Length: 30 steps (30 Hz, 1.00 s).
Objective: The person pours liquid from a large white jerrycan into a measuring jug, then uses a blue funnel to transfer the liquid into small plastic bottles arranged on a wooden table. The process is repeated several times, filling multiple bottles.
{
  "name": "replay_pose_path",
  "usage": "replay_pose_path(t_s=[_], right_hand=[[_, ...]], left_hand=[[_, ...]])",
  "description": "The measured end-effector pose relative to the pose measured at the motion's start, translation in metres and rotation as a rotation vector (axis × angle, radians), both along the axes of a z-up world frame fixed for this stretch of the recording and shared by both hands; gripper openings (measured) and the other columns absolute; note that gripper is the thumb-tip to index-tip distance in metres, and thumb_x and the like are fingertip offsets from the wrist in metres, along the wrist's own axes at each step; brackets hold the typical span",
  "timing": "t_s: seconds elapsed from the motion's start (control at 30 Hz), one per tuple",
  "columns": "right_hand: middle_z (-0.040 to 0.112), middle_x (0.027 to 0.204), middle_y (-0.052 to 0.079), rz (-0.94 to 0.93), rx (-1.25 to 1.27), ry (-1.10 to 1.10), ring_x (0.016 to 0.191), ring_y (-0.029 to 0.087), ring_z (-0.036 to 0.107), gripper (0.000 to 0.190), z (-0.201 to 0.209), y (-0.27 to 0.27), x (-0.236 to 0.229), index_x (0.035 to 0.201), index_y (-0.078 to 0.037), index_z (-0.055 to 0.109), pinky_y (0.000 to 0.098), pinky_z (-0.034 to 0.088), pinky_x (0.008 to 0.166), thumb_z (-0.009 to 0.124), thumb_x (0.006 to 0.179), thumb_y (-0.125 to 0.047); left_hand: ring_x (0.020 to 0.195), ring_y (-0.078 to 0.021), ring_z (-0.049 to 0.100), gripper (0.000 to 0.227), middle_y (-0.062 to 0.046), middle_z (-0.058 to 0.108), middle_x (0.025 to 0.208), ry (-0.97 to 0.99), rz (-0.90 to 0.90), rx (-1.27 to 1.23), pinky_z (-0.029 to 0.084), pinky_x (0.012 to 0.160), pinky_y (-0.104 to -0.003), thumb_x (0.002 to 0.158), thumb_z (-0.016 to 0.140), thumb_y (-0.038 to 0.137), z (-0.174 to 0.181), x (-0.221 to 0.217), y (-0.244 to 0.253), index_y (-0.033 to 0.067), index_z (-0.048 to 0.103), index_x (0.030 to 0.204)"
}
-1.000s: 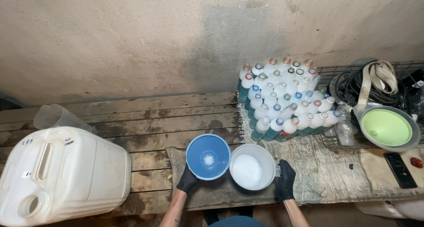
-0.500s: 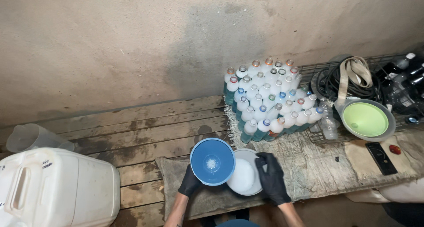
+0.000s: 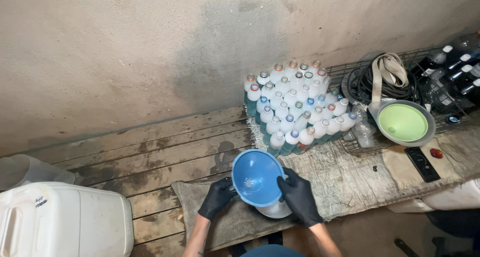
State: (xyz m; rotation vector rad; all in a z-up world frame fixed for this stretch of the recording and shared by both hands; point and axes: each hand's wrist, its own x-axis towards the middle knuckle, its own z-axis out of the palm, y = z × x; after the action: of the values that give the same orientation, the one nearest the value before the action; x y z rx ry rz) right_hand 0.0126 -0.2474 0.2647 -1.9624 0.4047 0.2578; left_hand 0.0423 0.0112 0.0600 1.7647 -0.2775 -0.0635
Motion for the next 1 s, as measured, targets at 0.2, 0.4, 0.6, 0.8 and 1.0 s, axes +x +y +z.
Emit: replay_pose_path(t_s=[0.2,0.4,0.6,0.8,1.0], right_hand=[[0.069,0.06,0.016,-0.231,0.021,0.161,0.059,0.025,0.065,0.037,-0.001,-0.044,-0.025,0.12,-0.009,0.076,0.0357,0.049,0.064,0.059,0.091,-0.024],[0.076,0.078,0.016,-0.264,0.064,0.162,0.076,0.025,0.071,0.042,-0.045,-0.066,-0.057,0.127,-0.01,0.073,0.035,0.05,0.076,0.06,0.093,-0.03],[0.08,0.103,0.009,-0.439,0.1,0.149,0.098,0.016,0.069,0.038,-0.075,-0.074,-0.084,0.126,-0.013,0.076,0.0295,0.049,0.085,0.065,0.091,-0.022],[0.077,0.086,0.012,-0.538,0.257,0.109,0.072,0.018,0.069,0.03,-0.102,-0.078,-0.105,0.118,-0.008,0.075,0.0318,0.055,0.067,0.068,0.089,-0.014],[0.074,0.135,0.0,-0.525,0.437,0.12,0.114,0.012,0.074,0.049,-0.165,-0.075,-0.114,0.137,-0.019,0.07,0.0266,0.06,0.093,0.073,0.089,-0.014]], left_hand=[[0.119,-0.0175,0.07,0.046,-0.008,0.073,0.132,-0.045,-0.097,0.168,0.055,0.101,-0.031,0.079,0.088,0.015,0.005,0.005,0.014,0.0098,0.076,0.123],[0.108,-0.0172,0.075,0.037,-0.001,0.079,0.121,-0.041,-0.109,0.408,0.055,0.089,-0.033,0.084,0.08,0.032,0.035,0.029,0.015,0.0184,0.077,0.118],[0.099,-0.0284,0.076,0.042,-0.004,0.078,0.119,-0.275,-0.217,0.598,0.056,0.077,-0.041,0.087,0.076,0.037,0.085,0.088,-0.021,0.0247,0.073,0.127],[0.108,-0.0293,0.073,0.047,-0.001,0.074,0.128,-0.361,-0.456,0.669,0.054,0.082,-0.039,0.086,0.074,0.047,0.154,0.142,-0.114,0.0255,0.073,0.128],[0.089,-0.034,0.072,0.031,-0.012,0.077,0.103,-0.472,-0.707,0.714,0.049,0.07,-0.041,0.093,0.065,0.044,0.178,0.176,-0.237,0.0255,0.075,0.116]])
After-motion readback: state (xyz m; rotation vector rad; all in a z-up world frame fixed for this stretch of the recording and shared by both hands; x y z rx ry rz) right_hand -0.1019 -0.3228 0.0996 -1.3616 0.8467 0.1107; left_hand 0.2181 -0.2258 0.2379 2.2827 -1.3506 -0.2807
